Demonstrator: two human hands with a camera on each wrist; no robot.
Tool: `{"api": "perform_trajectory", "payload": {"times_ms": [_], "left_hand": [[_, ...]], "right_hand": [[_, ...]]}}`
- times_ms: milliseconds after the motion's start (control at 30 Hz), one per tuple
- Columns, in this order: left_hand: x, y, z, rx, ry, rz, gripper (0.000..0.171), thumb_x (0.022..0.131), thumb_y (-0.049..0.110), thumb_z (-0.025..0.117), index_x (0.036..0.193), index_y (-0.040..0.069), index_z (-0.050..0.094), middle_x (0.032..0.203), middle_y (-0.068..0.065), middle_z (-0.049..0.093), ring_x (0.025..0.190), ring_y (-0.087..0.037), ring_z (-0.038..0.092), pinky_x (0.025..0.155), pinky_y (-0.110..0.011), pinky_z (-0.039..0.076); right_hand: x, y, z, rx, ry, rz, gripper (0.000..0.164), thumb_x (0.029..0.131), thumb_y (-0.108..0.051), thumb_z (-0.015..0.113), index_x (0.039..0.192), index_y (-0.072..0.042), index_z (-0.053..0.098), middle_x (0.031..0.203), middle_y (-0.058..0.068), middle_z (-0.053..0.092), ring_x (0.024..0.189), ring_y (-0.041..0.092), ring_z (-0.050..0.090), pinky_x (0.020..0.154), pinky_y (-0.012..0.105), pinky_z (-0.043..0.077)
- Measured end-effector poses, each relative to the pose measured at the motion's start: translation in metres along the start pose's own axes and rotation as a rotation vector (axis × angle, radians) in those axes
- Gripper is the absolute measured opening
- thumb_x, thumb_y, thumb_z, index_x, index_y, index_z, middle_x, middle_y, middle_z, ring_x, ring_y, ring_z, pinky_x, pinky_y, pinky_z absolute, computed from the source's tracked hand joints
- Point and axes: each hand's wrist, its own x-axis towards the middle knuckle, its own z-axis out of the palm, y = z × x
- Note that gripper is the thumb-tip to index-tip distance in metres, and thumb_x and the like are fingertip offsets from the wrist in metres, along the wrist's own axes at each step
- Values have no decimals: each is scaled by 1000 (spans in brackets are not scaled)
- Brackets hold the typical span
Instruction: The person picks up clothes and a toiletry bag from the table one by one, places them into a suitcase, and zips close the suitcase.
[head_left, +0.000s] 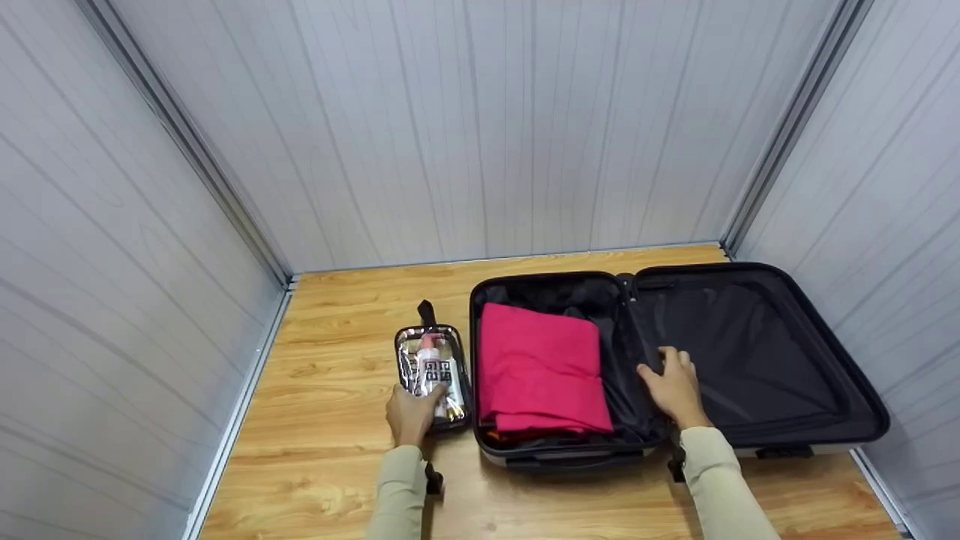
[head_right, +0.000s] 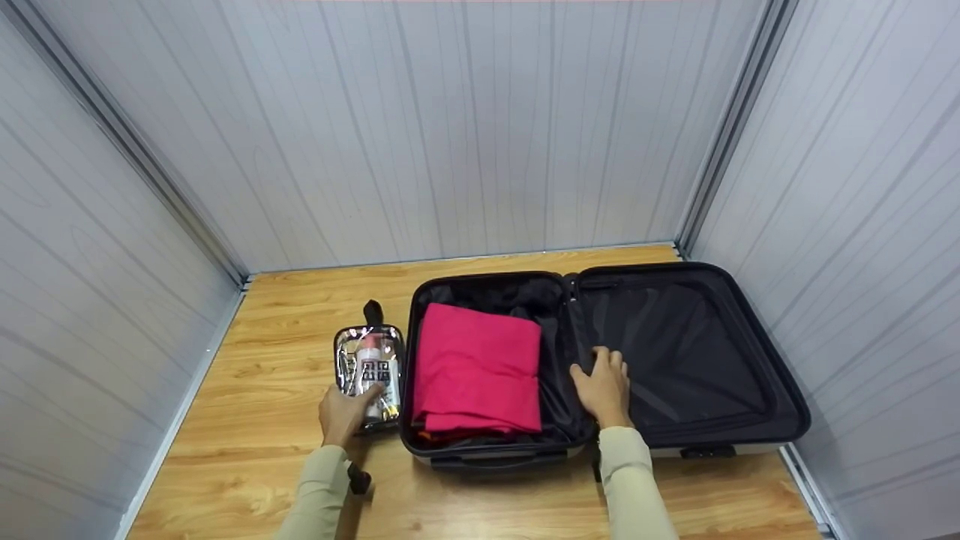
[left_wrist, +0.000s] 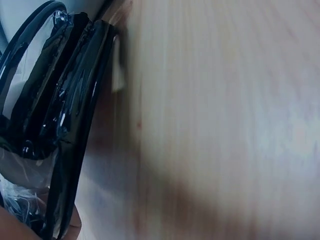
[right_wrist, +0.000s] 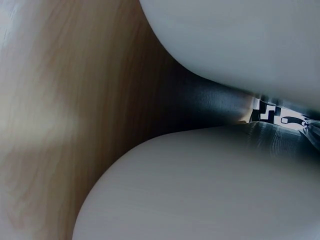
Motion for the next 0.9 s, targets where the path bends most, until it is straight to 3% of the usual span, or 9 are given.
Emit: {"api": "perform_trajectory", "payload": {"times_ms": [567,900], "left_hand": [[6,8,-10,-60,33,1,60,74,51,85,102,2,63,93,-15,69,84,-31,65,77,-46,52],[6,16,-18,-43,62,5,62,73,54,83,100,1,64,94,-18,70,86,-34,65,78,-48,52]], "right_hand": [[0,-2,0,3,0,-8,64,100,-32,60,148,5,39,138,30,43,131,49,40,109,61,35],[0,-2,1,16,-4,10,64,100,-32,60,149,3,39,139,29,42,133,47,38,111,60,34]]}}
